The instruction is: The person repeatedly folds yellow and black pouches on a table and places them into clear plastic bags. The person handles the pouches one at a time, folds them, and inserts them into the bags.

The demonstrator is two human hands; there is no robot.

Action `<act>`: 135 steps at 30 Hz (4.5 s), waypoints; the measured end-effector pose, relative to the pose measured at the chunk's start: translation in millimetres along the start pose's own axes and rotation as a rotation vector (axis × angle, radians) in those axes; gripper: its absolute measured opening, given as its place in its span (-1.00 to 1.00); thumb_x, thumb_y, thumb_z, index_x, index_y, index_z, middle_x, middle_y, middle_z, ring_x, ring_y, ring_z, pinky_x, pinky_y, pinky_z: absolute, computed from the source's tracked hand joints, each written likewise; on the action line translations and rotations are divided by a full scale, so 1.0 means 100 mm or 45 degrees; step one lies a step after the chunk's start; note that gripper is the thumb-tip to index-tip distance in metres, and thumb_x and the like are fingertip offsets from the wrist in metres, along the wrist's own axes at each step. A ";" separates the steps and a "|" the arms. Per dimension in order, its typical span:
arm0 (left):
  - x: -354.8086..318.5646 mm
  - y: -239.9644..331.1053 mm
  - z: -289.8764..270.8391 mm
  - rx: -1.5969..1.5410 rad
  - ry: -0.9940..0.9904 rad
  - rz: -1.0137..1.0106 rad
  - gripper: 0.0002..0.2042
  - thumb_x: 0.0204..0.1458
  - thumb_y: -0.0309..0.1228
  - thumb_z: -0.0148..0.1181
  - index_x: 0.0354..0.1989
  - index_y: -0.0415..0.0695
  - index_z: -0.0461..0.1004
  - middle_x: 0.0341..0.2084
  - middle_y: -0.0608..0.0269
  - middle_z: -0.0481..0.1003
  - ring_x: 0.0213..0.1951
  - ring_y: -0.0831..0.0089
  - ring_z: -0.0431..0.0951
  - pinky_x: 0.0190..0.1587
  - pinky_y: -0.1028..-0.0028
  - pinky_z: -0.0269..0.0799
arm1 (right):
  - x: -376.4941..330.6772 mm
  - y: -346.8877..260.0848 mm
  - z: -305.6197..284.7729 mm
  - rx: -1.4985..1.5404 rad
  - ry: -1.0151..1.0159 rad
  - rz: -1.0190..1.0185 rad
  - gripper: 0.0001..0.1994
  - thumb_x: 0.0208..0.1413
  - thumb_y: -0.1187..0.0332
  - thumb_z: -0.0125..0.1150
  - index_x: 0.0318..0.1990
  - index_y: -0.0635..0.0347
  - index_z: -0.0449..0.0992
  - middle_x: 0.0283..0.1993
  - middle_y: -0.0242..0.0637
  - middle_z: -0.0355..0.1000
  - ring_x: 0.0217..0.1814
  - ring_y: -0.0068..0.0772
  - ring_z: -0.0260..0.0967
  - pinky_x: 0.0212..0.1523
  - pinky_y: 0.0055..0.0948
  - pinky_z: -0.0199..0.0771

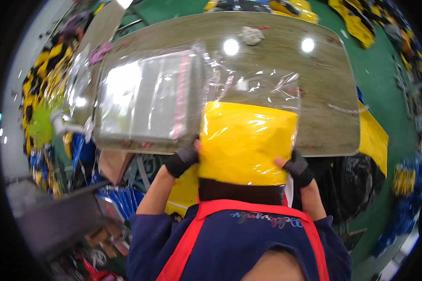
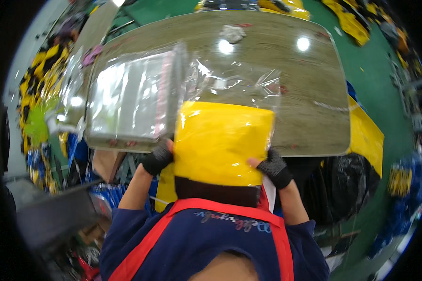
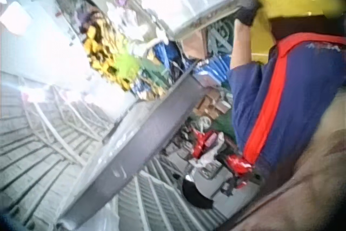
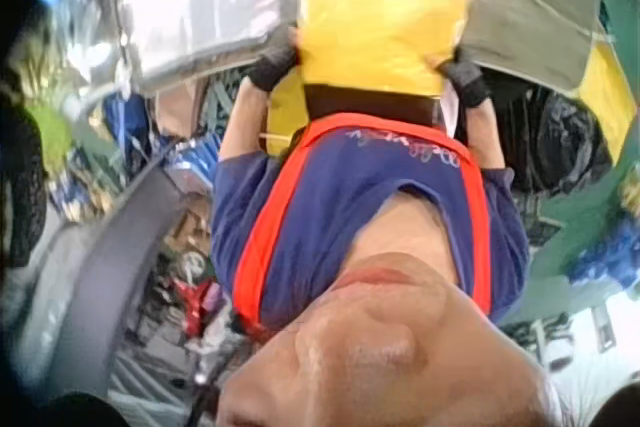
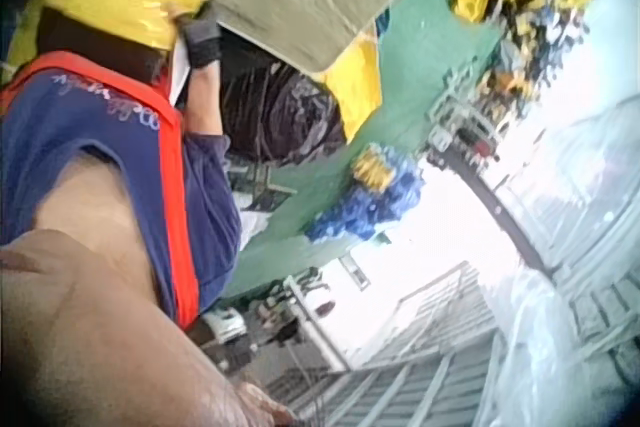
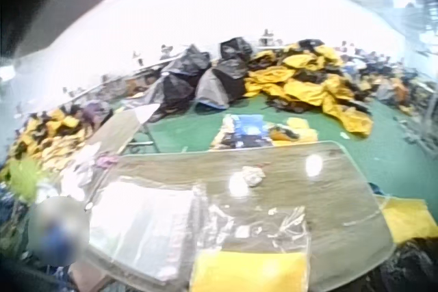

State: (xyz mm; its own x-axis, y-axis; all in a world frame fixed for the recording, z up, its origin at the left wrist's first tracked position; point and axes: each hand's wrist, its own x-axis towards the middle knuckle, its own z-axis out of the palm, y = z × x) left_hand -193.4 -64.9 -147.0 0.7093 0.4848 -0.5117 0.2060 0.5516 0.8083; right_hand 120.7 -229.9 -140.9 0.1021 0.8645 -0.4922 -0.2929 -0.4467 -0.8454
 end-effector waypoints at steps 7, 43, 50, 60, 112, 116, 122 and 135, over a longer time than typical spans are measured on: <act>-0.01 -0.09 0.56 0.364 0.242 0.123 -0.59 0.00 -0.31 0.27 -0.01 -0.27 0.43 -0.17 0.20 0.53 -0.14 0.41 0.50 -0.05 0.43 0.41 | -0.32 -0.16 0.02 0.132 0.130 0.072 -0.48 -0.01 0.30 0.33 0.11 0.31 0.36 -0.03 -0.27 0.46 -0.04 -0.46 0.40 0.00 -0.46 0.41; 0.88 1.16 2.37 1.331 0.209 1.945 -0.48 0.04 -0.11 0.18 0.11 -0.15 0.31 -0.09 0.00 0.44 0.01 0.05 0.42 0.04 0.18 0.34 | -0.02 -0.31 -0.80 0.125 0.665 -1.168 -0.68 0.11 0.26 0.16 0.00 0.16 0.45 -0.05 -0.24 0.45 0.05 -0.27 0.36 0.11 -0.29 0.32; 1.59 0.71 1.79 -0.179 0.183 1.036 -0.35 0.01 -0.01 0.24 0.14 -0.22 0.25 -0.09 0.23 0.45 -0.08 0.35 0.46 -0.03 0.33 0.39 | 0.40 -0.40 -0.63 1.027 0.633 -1.389 -0.37 0.00 0.07 0.29 0.19 0.09 0.24 0.13 -0.39 0.31 0.12 -0.28 0.29 0.10 -0.25 0.36; 0.52 1.21 1.88 1.666 0.114 1.605 -0.32 -0.22 -0.18 0.42 0.10 -0.20 0.33 -0.03 -0.06 0.41 0.04 -0.01 0.39 0.06 0.12 0.32 | -0.49 -1.77 -0.79 -0.776 0.504 -1.328 -0.40 -0.37 0.22 0.55 -0.08 0.17 0.45 -0.03 -0.18 0.44 0.02 -0.20 0.39 0.10 -0.29 0.33; 0.41 2.34 1.32 0.199 0.098 0.663 -0.57 0.24 -0.03 -0.19 -0.15 -0.18 0.41 -0.40 -0.03 0.55 -0.53 0.29 0.55 -0.43 0.38 0.45 | 0.19 -1.89 -0.76 -1.394 1.099 -1.357 -0.76 0.16 0.30 -0.04 -0.43 0.28 0.39 -0.59 -0.07 0.30 -0.40 -0.07 0.35 -0.35 -0.21 0.34; 1.84 1.92 0.35 0.205 0.369 0.533 -0.63 0.18 -0.04 -0.01 -0.27 -0.14 0.50 -0.43 0.33 0.50 -0.34 0.52 0.49 -0.31 0.50 0.39 | 1.30 -1.65 -0.83 -1.187 0.871 -0.502 -0.53 0.20 0.03 -0.19 -0.26 0.28 0.52 -0.18 0.13 0.45 -0.06 0.15 0.38 -0.05 -0.10 0.37; 2.64 0.82 -0.20 0.691 0.368 0.332 -0.61 0.22 -0.09 -0.07 -0.27 -0.16 0.57 -0.29 0.19 0.55 -0.18 0.38 0.45 -0.05 0.40 0.30 | 1.93 -0.98 -1.29 -1.573 0.583 -0.087 -0.52 0.12 0.00 -0.11 -0.20 0.26 0.54 -0.12 0.12 0.45 -0.08 0.16 0.40 -0.02 -0.08 0.39; 2.73 1.01 -0.32 -0.403 0.034 0.505 -0.64 0.22 -0.20 0.01 -0.04 -0.27 0.45 -0.20 0.17 0.54 -0.22 0.46 0.54 -0.16 0.47 0.46 | 2.54 -1.71 0.48 -2.057 0.158 -1.256 -0.84 0.07 0.26 0.03 -0.40 0.06 0.51 -0.40 -0.17 0.46 -0.35 -0.09 0.48 -0.35 -0.14 0.47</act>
State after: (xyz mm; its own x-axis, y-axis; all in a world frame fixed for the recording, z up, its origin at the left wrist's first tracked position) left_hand -0.1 144.4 -214.7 0.6735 0.7133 -0.1941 -0.2929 0.4986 0.8159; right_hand 151.4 76.8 -110.9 -0.2659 0.9244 0.2736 0.9447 0.3063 -0.1169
